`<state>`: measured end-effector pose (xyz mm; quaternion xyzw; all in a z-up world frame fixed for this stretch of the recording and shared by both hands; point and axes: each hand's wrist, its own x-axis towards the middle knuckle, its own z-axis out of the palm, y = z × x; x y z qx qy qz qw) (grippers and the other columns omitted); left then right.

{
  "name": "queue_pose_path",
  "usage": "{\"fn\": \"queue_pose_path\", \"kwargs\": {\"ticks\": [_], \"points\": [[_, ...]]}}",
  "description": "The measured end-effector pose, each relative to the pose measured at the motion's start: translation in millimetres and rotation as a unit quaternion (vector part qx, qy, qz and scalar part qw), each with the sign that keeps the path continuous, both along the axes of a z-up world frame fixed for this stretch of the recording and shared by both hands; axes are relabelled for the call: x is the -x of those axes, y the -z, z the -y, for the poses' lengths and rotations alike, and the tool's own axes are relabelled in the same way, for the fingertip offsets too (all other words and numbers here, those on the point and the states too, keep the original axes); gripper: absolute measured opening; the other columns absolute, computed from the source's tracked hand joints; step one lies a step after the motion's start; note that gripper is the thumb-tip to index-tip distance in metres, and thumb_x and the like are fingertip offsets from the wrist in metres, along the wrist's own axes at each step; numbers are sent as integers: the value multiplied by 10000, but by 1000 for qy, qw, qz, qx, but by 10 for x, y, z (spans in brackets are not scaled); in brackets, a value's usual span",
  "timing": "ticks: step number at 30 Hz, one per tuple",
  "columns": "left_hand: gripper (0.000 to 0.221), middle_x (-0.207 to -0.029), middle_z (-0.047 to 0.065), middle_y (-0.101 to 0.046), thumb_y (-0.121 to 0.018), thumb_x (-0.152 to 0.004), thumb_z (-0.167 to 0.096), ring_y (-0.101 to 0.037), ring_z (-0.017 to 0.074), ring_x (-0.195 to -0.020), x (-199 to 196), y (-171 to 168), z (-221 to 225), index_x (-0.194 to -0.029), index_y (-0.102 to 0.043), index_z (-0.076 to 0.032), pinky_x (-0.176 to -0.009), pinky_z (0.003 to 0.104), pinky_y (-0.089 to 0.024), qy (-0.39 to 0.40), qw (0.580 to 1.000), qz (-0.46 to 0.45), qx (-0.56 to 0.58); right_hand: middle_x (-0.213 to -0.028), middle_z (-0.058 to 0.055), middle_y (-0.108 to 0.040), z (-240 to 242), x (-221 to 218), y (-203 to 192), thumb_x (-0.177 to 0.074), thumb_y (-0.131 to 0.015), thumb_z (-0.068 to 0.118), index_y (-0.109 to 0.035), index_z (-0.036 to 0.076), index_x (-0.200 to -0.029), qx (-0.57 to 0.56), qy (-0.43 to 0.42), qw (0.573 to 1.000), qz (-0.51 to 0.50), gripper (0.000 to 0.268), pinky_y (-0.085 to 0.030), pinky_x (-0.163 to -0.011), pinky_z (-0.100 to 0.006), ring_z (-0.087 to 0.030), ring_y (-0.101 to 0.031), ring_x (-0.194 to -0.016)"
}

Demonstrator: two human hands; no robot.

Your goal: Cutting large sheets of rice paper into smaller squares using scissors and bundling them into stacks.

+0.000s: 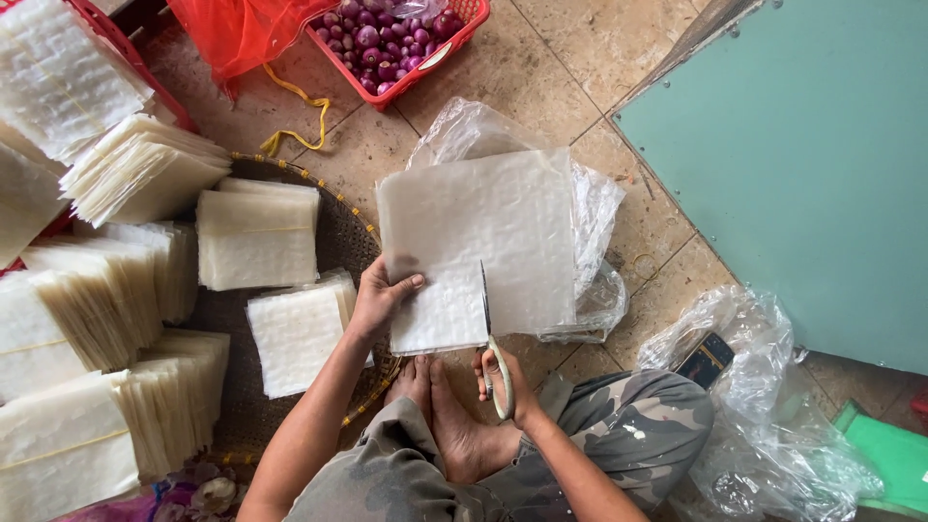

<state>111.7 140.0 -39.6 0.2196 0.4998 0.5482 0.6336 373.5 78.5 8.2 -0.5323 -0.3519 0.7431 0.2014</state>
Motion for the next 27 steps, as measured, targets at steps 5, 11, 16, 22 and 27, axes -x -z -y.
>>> {"fn": "queue_pose_path", "kwargs": {"ticks": [5,11,16,22,27], "points": [[326,-769,85,-734,-845,-765,22,-711,174,-638,-92,82,-25,-1038,-696,-74,-586,335,-615,-52,997,-37,32,-588,-71,-499,40,75,47,-968,-621,552,-605,17,-805,-6,52,996,76,559,-535,-340,-273,-142,-555,-388],[323,-734,78,-718,-857,-741,18,-704,184,-597,-71,-6,-39,-1000,-692,-82,-550,320,-597,-40,997,-37,54,-589,-80,-532,20,54,192,-957,-615,566,-610,29,-822,21,70,995,73,554,-532,-329,-277,-145,-553,-394],[332,-710,95,-709,-855,-717,39,-706,212,-568,-160,68,16,-981,-694,-80,-524,333,-595,-26,997,-26,72,-485,-71,-538,-173,164,123,-947,-488,711,-593,68,-713,29,55,996,60,692,-541,-342,-264,-161,-585,-365],[330,-713,94,-709,-838,-719,60,-712,221,-578,-110,119,25,-976,-691,-84,-528,328,-591,-32,994,-29,104,-439,-91,-478,-45,168,308,-991,-589,565,-567,25,-699,55,116,990,55,614,-482,-270,-283,-182,-513,-282],[327,-718,96,-706,-831,-725,57,-717,234,-576,-91,216,3,-982,-690,-88,-520,341,-592,-32,992,-26,117,-485,-108,-528,-93,174,320,-950,-570,647,-618,-5,-756,92,117,987,65,682,-490,-246,-303,-186,-540,-314]]}}
